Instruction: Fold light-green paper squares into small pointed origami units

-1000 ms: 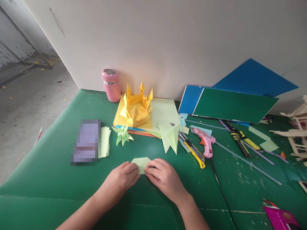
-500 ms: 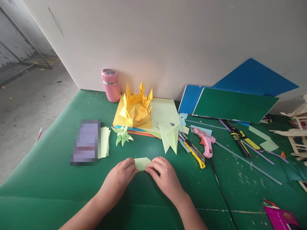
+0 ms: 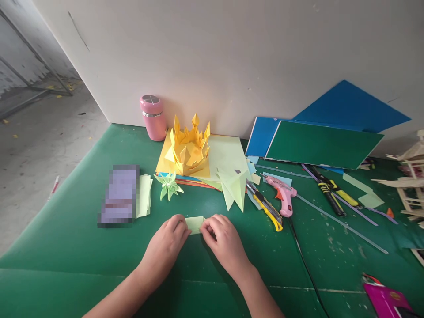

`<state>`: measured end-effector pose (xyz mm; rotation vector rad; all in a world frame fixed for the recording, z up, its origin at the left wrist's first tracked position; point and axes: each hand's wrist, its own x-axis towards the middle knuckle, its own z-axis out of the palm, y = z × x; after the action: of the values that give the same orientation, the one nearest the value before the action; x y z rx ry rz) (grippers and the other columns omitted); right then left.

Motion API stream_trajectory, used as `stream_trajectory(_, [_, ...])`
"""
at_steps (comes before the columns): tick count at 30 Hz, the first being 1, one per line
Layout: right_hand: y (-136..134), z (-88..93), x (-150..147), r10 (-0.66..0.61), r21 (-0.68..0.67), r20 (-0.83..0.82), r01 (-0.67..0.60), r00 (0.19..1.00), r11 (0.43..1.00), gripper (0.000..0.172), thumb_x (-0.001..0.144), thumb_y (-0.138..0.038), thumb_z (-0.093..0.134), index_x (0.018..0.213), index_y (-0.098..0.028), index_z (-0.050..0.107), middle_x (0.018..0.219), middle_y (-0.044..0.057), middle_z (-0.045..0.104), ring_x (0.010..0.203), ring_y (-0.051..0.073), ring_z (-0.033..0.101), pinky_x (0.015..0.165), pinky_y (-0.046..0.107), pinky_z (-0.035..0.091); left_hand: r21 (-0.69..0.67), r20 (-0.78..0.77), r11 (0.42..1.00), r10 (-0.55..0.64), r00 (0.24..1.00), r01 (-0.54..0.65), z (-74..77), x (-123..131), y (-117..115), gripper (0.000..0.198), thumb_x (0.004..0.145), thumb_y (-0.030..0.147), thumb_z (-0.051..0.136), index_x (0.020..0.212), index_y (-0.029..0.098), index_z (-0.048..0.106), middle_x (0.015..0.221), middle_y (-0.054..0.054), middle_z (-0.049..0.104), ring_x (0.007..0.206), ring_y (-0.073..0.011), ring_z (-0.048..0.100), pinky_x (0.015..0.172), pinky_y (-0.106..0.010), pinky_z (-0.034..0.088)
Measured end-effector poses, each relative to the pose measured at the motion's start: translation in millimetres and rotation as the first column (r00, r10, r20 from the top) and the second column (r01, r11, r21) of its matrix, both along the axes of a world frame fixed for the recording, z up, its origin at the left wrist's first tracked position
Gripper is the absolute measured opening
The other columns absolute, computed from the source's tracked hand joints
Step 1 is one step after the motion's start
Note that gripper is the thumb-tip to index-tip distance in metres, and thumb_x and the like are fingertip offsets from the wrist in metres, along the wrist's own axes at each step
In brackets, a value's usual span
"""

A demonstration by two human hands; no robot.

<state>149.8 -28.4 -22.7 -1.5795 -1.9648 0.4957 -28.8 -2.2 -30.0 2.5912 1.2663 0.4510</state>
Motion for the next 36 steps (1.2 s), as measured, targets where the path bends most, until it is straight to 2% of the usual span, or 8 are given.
stream_trajectory(6, [0.1,-2.5,-1.0,-0.019,0.057,0.011,0.019,1.000,0.998,0.021,0.089,-0.015,0.047,0.068,-0.021,0.050,0.065,0.000,0.053,0.064,0.016,0.051,0.057,0.026,0.040,0.043,-0.018,0.998,0.053,0.998,-0.052,-0.2,1.8,-1.0,0.022,0.092,0.018,0.042,0.074,0.021,0.055,0.081,-0.002,0.057,0.072,-0.0163,0.059,0.068,-0.030,0.051])
stream_trajectory(11, [0.2,-3.1,-1.3,-0.034,0.061,0.023,0.033,0.999,0.998,0.021,0.088,-0.014,0.049,0.068,-0.021,0.050,0.065,0.000,0.053,0.064,0.016,0.052,0.057,0.026,0.040,0.074,-0.051,0.996,0.047,0.998,-0.043,-0.9,3.1,0.0,0.024,0.092,0.018,0.043,0.070,0.021,0.053,0.077,-0.002,0.054,0.063,-0.0152,0.056,0.061,-0.029,0.049])
stream_trajectory(18, [0.7,-2.8,-1.6,-0.043,0.047,0.014,0.042,0.999,0.998,0.020,0.086,-0.012,0.051,0.067,-0.021,0.049,0.064,0.000,0.053,0.064,0.016,0.052,0.057,0.026,0.039,0.153,-0.027,0.988,0.024,0.999,-0.020,-2.5,3.5,4.6,0.030,0.096,0.025,0.036,0.074,0.019,0.056,0.078,-0.004,0.054,0.068,-0.0168,0.058,0.060,-0.030,0.048])
stream_trajectory(24, [1.2,-4.0,-1.9,-0.046,0.057,0.010,0.045,0.999,0.997,0.020,0.086,-0.013,0.051,0.067,-0.021,0.049,0.064,-0.001,0.053,0.064,0.016,0.052,0.057,0.026,0.039,0.119,-0.051,0.993,0.030,0.998,-0.024,-2.0,3.2,4.6,0.033,0.097,0.026,0.032,0.076,0.018,0.057,0.078,-0.004,0.055,0.071,-0.0172,0.059,0.061,-0.030,0.049])
stream_trajectory(36, [1.4,-4.5,-2.6,-0.054,0.042,0.010,0.053,0.999,0.998,0.022,0.090,-0.017,0.050,0.068,-0.021,0.049,0.066,0.000,0.054,0.066,0.017,0.053,0.058,0.026,0.040,0.063,0.013,0.997,0.049,0.999,-0.049,5.0,5.6,4.2,0.027,0.095,0.024,0.037,0.075,0.019,0.055,0.078,-0.004,0.055,0.064,-0.0170,0.058,0.061,-0.031,0.049])
